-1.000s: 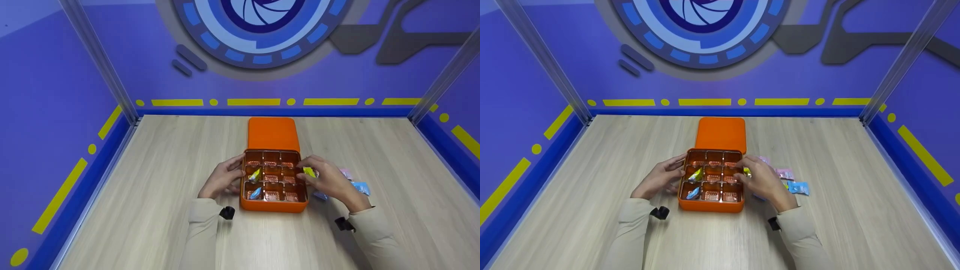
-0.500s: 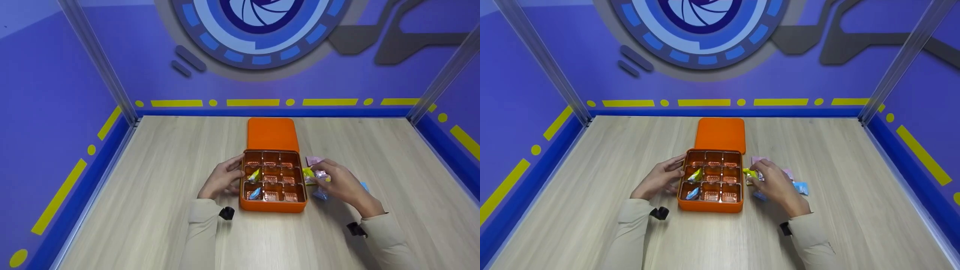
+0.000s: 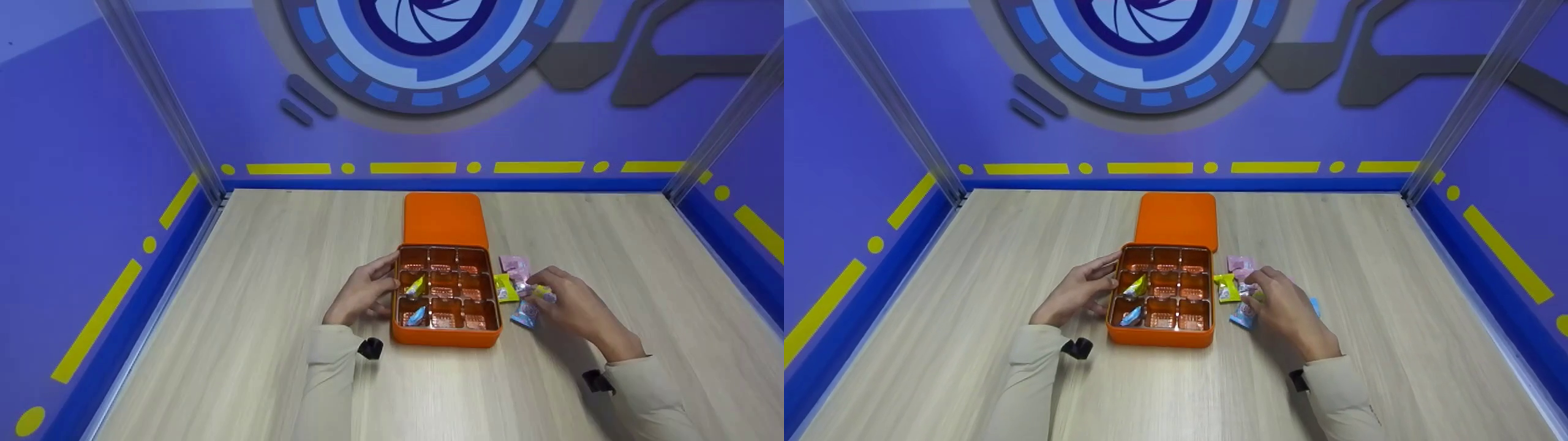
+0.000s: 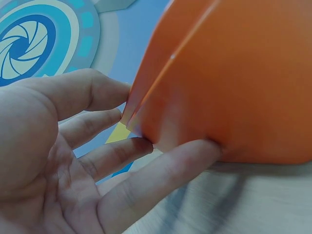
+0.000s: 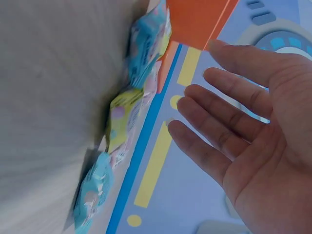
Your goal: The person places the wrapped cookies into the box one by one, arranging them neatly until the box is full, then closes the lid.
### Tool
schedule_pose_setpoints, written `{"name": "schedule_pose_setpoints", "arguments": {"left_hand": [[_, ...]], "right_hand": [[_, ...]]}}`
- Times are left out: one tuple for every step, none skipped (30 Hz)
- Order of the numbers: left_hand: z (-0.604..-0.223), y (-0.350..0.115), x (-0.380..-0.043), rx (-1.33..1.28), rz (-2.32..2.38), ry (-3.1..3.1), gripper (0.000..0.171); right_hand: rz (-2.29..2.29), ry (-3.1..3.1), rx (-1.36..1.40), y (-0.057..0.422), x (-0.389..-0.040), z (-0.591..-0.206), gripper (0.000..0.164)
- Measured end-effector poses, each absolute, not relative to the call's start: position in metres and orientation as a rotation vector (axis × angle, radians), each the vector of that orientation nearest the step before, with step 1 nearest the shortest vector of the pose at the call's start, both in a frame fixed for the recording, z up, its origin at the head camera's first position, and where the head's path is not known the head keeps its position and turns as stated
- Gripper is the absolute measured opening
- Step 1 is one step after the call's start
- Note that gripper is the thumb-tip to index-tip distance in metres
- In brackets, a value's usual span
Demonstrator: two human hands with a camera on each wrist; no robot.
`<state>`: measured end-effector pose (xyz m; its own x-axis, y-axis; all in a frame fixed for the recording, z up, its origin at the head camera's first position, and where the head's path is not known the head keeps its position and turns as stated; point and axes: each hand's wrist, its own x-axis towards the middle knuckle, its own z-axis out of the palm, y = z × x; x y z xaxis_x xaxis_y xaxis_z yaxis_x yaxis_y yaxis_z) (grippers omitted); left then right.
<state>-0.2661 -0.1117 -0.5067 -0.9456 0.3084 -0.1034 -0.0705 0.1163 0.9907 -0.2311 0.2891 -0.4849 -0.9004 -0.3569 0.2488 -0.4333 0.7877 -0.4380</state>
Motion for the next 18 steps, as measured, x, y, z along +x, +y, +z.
{"name": "schedule_pose_setpoints", "arguments": {"left_hand": [[-0.507, -0.112, -0.266, 0.231, 1.905, 2.109, 0.066], [-0.507, -0.112, -0.266, 0.229, 1.906, 2.104, 0.066], [-0.506, -0.111, -0.266, 0.228, 1.908, 2.098, 0.067], [-0.507, -0.111, -0.266, 0.227, 1.909, 2.097, 0.067], [-0.507, -0.111, -0.266, 0.225, 1.909, 2.098, 0.067], [-0.507, -0.111, -0.266, 0.227, 1.909, 2.1, 0.067], [-0.508, -0.111, -0.267, 0.225, 1.909, 2.101, 0.067], [-0.508, -0.111, -0.267, 0.222, 1.908, 2.103, 0.067], [-0.509, -0.111, -0.267, 0.22, 1.907, 2.105, 0.067], [-0.509, -0.111, -0.267, 0.218, 1.906, 2.107, 0.067], [-0.509, -0.111, -0.267, 0.217, 1.905, 2.108, 0.067], [-0.509, -0.111, -0.267, 0.216, 1.905, 2.11, 0.067], [-0.508, -0.111, -0.266, 0.213, 1.905, 2.11, 0.067], [-0.508, -0.111, -0.266, 0.211, 1.904, 2.111, 0.067], [-0.508, -0.111, -0.266, 0.208, 1.902, 2.112, 0.067], [-0.507, -0.111, -0.266, 0.207, 1.903, 2.112, 0.067], [-0.507, -0.111, -0.265, 0.204, 1.903, 2.111, 0.067], [-0.507, -0.111, -0.265, 0.204, 1.903, 2.112, 0.067]], "right_hand": [[0.742, -2.835, 0.618, 0.291, -0.23, -0.486, 0.024], [0.738, -2.845, 0.605, 0.292, -0.23, -0.486, 0.024], [0.736, -2.859, 0.589, 0.294, -0.229, -0.487, 0.025], [0.735, -2.872, 0.573, 0.295, -0.229, -0.487, 0.025], [0.732, -2.887, 0.556, 0.296, -0.228, -0.487, 0.025], [0.731, -2.9, 0.538, 0.297, -0.228, -0.488, 0.026], [0.729, -2.911, 0.524, 0.298, -0.227, -0.488, 0.026], [0.727, -2.922, 0.51, 0.299, -0.227, -0.488, 0.027], [0.722, -2.932, 0.499, 0.3, -0.226, -0.488, 0.027], [0.715, -2.939, 0.491, 0.3, -0.226, -0.488, 0.027], [0.709, -2.946, 0.485, 0.3, -0.226, -0.488, 0.027], [0.701, -2.95, 0.48, 0.301, -0.225, -0.488, 0.027], [0.697, -2.955, 0.479, 0.301, -0.225, -0.488, 0.027], [0.69, -2.958, 0.476, 0.302, -0.224, -0.488, 0.027], [0.685, -2.961, 0.475, 0.302, -0.224, -0.489, 0.028], [0.681, -2.963, 0.474, 0.303, -0.223, -0.489, 0.028], [0.679, -2.965, 0.474, 0.303, -0.222, -0.489, 0.028], [0.676, -2.966, 0.474, 0.304, -0.222, -0.489, 0.029]]}}
